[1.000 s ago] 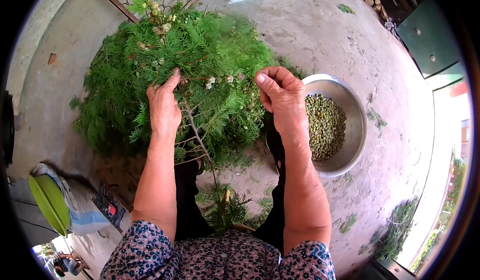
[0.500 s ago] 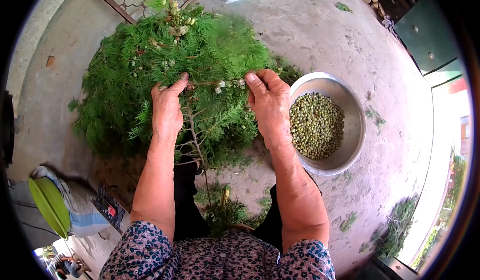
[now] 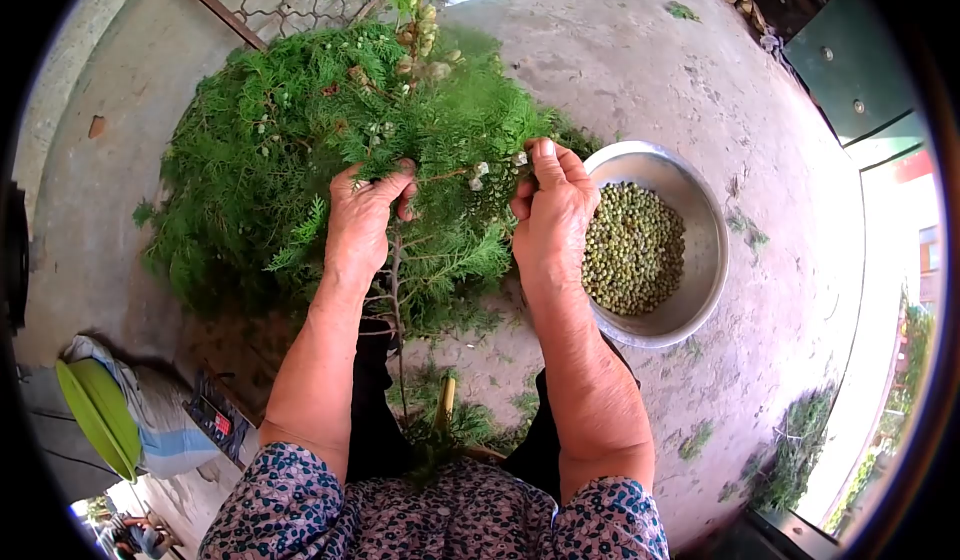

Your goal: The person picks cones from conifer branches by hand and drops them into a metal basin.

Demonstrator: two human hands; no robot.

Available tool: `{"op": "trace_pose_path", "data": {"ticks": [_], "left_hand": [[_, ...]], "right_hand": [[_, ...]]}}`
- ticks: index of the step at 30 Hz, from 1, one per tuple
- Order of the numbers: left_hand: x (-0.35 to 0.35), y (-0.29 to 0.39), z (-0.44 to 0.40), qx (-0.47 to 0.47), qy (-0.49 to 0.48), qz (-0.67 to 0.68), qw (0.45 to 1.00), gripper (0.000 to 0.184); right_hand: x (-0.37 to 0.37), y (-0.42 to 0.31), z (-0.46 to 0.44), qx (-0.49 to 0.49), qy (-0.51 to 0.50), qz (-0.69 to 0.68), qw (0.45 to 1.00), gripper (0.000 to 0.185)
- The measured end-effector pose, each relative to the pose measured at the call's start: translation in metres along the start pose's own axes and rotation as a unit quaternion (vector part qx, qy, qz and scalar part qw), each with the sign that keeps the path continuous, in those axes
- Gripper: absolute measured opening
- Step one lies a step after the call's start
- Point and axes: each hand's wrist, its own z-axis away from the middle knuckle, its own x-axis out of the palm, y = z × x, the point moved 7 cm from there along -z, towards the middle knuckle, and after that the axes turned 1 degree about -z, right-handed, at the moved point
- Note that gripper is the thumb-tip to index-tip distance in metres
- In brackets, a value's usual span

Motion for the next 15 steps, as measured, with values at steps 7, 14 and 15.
{"op": "trace_pose_path", "data": {"ticks": [7,14,15], "left_hand": [[-0.032,0.012,0.0,0.016,0.133,-0.004,0.991,0.013],[-0.036,0.014,-0.008,0.037,0.12,0.007,0.992,0.01],[-0.034,0.015,-0.007,0.044,0.121,0.002,0.992,0.009]], "right_hand": [[-0.033,-0.031,-0.037,-0.004,-0.048,-0.154,0.987,0.017],[0.0,-0.009,-0.017,0.097,-0.153,-0.15,0.972,0.009],[0.007,-0.008,-0.016,0.093,-0.206,-0.143,0.964,0.009]]}}
